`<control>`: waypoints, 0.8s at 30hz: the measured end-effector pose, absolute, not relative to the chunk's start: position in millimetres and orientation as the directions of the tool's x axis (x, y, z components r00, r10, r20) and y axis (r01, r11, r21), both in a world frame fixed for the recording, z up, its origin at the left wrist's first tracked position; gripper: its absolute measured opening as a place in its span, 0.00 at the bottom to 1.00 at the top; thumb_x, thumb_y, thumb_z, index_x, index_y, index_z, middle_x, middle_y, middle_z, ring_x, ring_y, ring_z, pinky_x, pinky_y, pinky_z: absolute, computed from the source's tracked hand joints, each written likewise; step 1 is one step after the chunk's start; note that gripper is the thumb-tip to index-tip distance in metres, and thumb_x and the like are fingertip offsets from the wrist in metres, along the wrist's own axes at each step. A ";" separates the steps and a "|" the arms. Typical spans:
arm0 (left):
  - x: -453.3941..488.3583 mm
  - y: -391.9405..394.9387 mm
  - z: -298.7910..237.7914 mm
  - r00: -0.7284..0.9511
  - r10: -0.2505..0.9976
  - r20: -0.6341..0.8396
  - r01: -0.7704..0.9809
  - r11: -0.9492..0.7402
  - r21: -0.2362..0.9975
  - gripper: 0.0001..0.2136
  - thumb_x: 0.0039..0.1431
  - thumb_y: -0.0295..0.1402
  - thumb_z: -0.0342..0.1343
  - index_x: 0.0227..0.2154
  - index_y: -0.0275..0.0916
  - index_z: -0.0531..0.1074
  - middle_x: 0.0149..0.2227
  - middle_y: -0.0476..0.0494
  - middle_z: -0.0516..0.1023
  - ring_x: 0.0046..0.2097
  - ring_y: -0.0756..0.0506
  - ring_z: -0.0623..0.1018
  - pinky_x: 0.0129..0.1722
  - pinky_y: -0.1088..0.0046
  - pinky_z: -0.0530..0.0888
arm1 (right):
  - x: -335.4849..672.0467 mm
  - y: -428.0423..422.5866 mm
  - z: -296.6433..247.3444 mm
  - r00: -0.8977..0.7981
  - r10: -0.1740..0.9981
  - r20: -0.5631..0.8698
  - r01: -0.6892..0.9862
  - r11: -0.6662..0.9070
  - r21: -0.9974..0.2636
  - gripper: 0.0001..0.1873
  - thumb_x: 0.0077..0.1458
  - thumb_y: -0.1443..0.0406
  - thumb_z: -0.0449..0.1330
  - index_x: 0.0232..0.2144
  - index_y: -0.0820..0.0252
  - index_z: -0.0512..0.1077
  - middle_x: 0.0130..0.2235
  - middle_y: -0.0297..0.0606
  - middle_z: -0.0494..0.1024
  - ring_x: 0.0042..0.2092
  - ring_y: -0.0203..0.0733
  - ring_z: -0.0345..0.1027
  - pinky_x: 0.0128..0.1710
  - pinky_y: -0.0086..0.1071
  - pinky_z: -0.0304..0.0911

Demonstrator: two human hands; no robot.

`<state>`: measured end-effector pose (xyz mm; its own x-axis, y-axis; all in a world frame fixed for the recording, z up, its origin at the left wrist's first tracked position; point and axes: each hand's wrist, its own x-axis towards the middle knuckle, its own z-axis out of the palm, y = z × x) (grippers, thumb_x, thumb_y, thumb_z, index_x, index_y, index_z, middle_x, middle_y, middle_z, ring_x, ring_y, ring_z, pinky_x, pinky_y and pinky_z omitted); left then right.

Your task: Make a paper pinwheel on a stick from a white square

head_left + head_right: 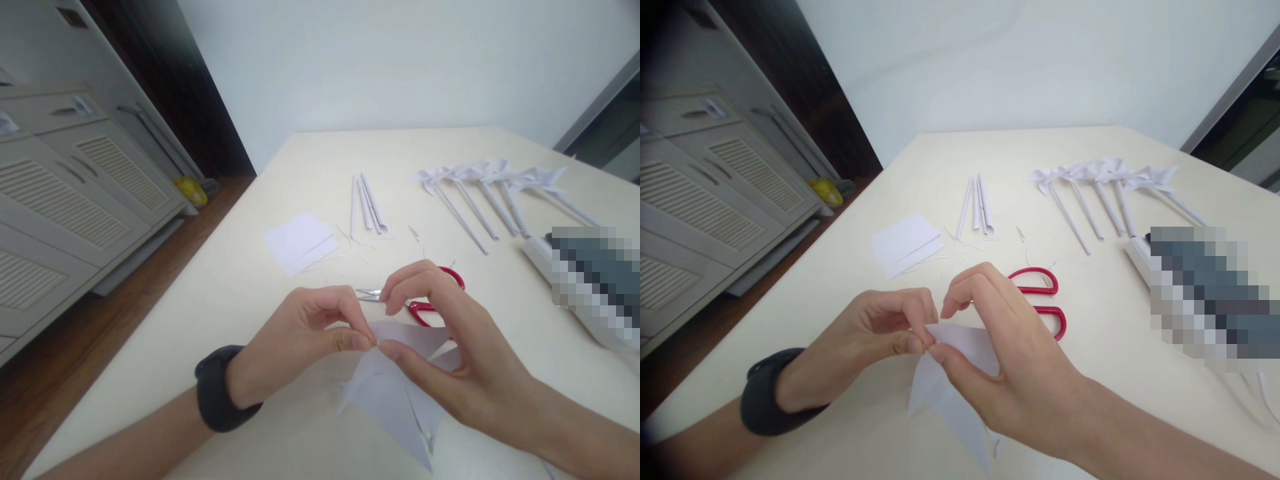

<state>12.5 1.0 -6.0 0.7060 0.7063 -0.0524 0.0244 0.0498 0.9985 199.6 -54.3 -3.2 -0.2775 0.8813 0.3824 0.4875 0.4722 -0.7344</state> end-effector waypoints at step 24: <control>13.4 -1.4 -12.0 0.782 0.581 -0.226 -0.023 0.389 0.921 0.04 0.52 0.29 0.57 0.24 0.34 0.70 0.28 0.48 0.70 0.33 0.49 0.70 0.35 0.73 0.64 | 209.3 -37.7 1.9 -0.445 0.892 -0.079 0.111 -0.033 -0.993 0.07 0.59 0.64 0.52 0.33 0.58 0.69 0.30 0.30 0.70 0.31 0.31 0.62 0.30 0.24 0.57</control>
<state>13.4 -1.4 -12.0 0.7822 0.5808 -0.2256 -0.0228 0.3885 0.9212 209.3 -37.7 1.9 -0.4445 0.8923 -0.0791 0.1111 -0.0327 -0.9933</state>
